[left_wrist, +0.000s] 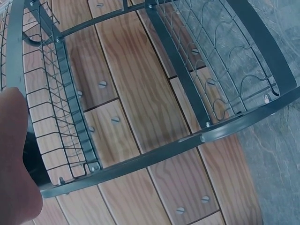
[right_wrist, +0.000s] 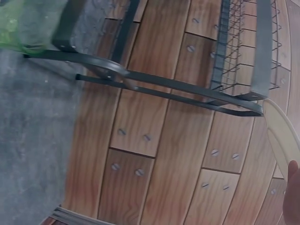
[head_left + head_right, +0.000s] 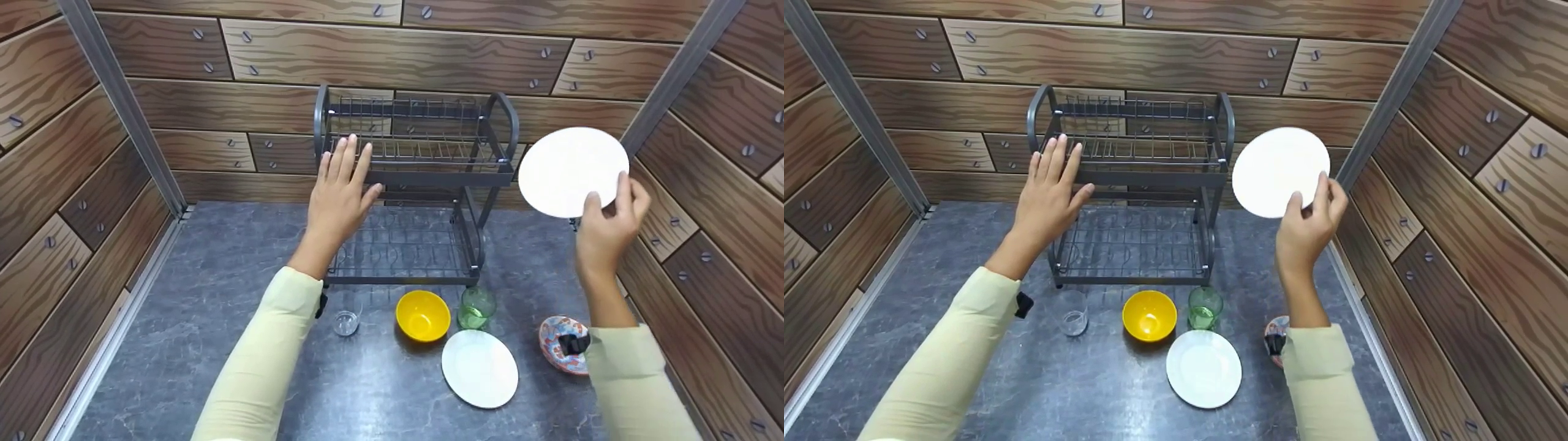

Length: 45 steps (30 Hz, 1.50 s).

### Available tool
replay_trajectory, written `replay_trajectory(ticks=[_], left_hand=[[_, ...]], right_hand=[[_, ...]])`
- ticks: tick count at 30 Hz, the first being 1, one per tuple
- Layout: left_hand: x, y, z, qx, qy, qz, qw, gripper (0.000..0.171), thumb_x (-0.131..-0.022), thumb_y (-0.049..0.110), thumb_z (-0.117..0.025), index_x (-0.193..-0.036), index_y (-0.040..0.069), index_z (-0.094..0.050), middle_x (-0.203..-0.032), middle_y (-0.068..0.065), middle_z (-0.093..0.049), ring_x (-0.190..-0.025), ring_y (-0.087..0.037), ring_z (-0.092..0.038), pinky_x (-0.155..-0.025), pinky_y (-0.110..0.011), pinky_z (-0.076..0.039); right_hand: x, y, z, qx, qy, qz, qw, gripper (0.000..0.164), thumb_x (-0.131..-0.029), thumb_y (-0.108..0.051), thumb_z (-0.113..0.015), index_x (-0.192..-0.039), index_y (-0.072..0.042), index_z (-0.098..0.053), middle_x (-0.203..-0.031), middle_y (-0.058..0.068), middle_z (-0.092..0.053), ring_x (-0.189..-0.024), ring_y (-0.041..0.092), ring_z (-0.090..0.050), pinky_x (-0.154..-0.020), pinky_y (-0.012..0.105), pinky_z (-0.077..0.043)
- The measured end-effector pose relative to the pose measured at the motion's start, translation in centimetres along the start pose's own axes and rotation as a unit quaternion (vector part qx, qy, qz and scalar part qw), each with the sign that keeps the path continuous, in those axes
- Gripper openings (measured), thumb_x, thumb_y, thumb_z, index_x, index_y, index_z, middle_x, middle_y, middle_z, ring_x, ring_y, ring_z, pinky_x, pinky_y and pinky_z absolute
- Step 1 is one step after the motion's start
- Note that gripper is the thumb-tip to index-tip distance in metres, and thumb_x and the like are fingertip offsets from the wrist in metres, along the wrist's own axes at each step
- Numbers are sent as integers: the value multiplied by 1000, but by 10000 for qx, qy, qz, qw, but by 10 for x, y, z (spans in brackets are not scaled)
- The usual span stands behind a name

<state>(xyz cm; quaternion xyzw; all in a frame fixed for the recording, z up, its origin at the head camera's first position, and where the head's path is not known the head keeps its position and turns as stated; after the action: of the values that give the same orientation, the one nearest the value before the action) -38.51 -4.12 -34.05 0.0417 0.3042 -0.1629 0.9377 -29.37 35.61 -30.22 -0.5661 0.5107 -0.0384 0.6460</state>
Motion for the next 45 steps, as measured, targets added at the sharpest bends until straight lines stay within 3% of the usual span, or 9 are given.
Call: replay_trajectory(ticks=[5, 10, 15, 20, 26, 33, 35, 45], left_hand=[[1, 0, 0, -4, 72, -4, 10000, 69, -99, 55, -26, -155, 21, -2, -161, -6, 3, -147, -20, 9, -119, -40, 4], [1, 0, 1, 2, 103, -14, 9999, 69, -100, 55, -28, -155, 21, -3, -161, -6, 2, -148, -20, 7, -120, -40, 3], [1, 0, 2, 22, 128, -21, 9999, 69, -99, 55, -28, -155, 21, -5, -161, -6, 0, -148, -21, 6, -120, -41, 2], [-1, -1, 2, 82, 68, 1, 9999, 70, -99, 56, -28, -155, 22, -3, -161, -6, 2, -147, -20, 8, -119, -40, 5], [-1, -1, 1, 115, -25, 55, 9999, 71, -99, 56, -28, -155, 23, -1, -161, -4, 5, -147, -18, 12, -119, -39, 7], [0, 1, 1, 54, 50, -15, 10000, 69, -100, 55, -27, -155, 21, -3, -161, -6, 2, -148, -21, 7, -119, -40, 5], [0, 0, 1, 64, 12, -6, 10000, 69, -100, 55, -27, -155, 21, -3, -161, -6, 2, -148, -21, 7, -119, -39, 6], [-1, -1, -1, 40, -196, 62, 9998, 70, -99, 58, -23, -155, 23, 2, -161, -5, 6, -147, -19, 13, -119, -39, 8]], right_hand=[[-14, -4, -12, 62, -39, 92, 9999, 52, -82, 11, -56, -134, 7, -49, -129, 14, -44, -124, 16, -44, -104, 23, -41], [-16, -24, -27, 14, -94, 70, 9999, 52, -82, 10, -57, -134, 8, -48, -130, 14, -43, -124, 14, -43, -105, 20, -38], [-19, -39, -40, 337, -212, 221, 9990, 52, -83, 8, -57, -134, 8, -48, -130, 16, -43, -124, 13, -42, -106, 18, -35], [-31, -28, -52, 399, -275, 304, 9984, 52, -83, 8, -58, -134, 6, -49, -129, 15, -43, -124, 13, -42, -106, 17, -35], [-40, -18, -67, 887, -428, 592, 9934, 52, -84, 2, -60, -135, 1, -50, -129, 12, -45, -123, 10, -43, -105, 15, -34], [-41, -22, -89, 1031, -666, 849, 9888, 51, -85, 2, -60, -135, 3, -50, -127, 13, -45, -122, 11, -43, -106, 15, -33], [-40, -22, -96, 1128, -693, 923, 9869, 50, -85, 2, -59, -134, 4, -50, -127, 15, -45, -123, 12, -43, -108, 14, -28], [-36, -19, -123, 1579, -891, 1302, 9748, 49, -85, 3, -58, -133, 7, -51, -125, 18, -46, -124, 18, -43, -108, 16, -27]])
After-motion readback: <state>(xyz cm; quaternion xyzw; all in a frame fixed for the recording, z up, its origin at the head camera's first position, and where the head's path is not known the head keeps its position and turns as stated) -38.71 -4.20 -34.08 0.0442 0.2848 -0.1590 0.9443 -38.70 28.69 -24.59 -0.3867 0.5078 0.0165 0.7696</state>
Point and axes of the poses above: each hand's wrist, its own x-axis away from the middle knuckle, its own z-axis out of the back of the hand, y = z × x, the point moved 6 cm from there along -x, towards the middle knuckle
